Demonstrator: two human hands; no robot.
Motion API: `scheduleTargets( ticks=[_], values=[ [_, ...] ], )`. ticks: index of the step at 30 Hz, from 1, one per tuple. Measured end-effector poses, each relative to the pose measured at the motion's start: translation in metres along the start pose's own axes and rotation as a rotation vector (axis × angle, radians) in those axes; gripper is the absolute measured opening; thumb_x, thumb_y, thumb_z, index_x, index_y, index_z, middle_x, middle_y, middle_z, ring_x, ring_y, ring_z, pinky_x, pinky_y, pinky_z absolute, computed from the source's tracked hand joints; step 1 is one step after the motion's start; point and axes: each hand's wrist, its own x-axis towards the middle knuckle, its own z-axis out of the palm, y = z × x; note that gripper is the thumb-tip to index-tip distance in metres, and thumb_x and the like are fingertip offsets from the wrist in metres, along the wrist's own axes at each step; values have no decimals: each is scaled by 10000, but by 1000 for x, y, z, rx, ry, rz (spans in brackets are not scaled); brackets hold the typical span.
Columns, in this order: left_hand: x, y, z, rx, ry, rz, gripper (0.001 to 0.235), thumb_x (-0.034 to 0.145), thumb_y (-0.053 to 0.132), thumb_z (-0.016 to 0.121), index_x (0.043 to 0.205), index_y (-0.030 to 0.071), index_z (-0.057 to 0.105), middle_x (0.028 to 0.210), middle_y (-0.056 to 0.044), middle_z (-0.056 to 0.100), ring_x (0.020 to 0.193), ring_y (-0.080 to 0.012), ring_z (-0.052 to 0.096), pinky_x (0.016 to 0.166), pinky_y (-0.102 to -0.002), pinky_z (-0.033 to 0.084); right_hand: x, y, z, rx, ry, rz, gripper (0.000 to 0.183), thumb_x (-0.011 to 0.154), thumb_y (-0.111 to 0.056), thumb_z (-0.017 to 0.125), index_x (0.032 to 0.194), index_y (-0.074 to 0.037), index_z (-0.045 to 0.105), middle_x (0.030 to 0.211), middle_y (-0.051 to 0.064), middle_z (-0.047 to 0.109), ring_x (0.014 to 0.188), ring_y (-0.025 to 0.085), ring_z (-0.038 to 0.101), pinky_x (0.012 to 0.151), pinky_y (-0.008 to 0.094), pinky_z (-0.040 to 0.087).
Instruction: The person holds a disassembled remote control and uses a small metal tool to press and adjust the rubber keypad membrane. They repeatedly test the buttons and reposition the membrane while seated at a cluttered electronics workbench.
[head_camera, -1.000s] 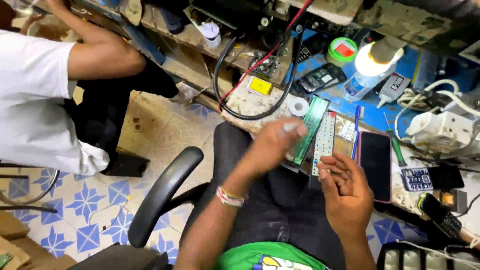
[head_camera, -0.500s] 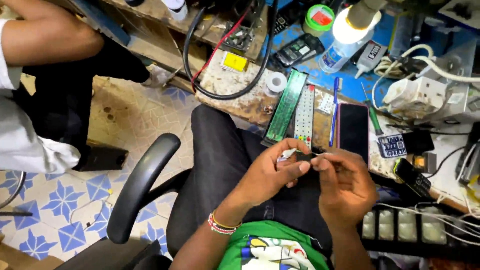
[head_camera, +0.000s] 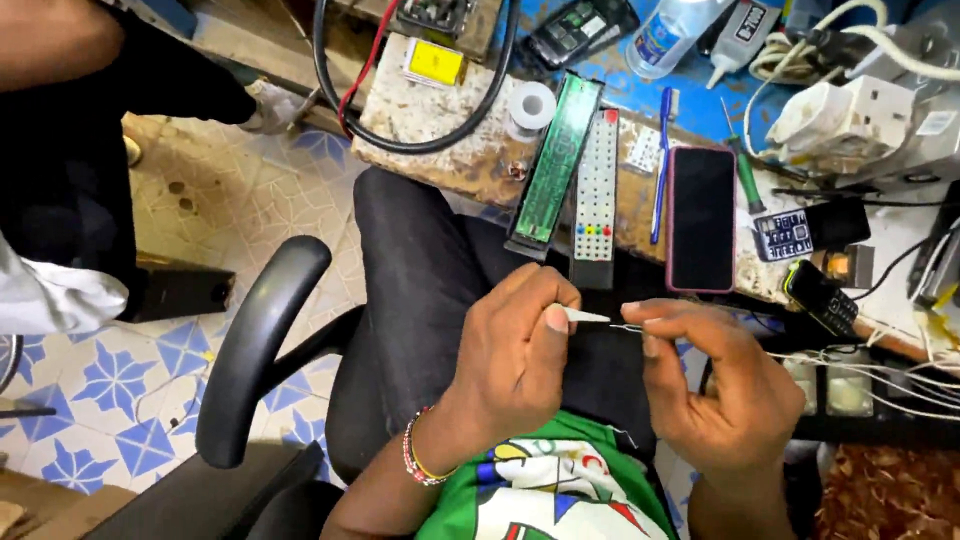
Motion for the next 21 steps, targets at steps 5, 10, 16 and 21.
scheduleTargets(
  ticks=[5,10,16,21],
  values=[
    [0,3,-1,16,9,19,585,1093,468,182,805,78,509,728,-20,476,661,-169,454,605,-325,361,1,-2,-1,-11,0,6,85,1021,-18,588,1003,60,617,983,191,756,904,266,779,835,328,643],
    [-1,2,0,48,30,36,585,1095,460,183,806,74,514,727,-25,471,651,-171,447,592,-324,360,1,0,-1,-26,-1,-5,106,1023,-34,593,1000,66,622,987,199,756,900,275,779,802,325,643],
    [-2,2,0,118,51,72,559,1099,423,183,813,68,507,725,-37,465,643,-191,447,587,-346,365,2,-1,0,-11,7,-22,111,1015,-35,601,987,71,614,967,213,752,892,292,779,807,343,642],
    [-2,2,2,168,68,100,536,1097,389,190,808,62,500,734,-47,484,646,-208,453,612,-360,384,2,2,-3,-8,-11,-115,76,1006,18,576,979,77,615,980,238,743,886,313,773,832,380,650]
  ],
)
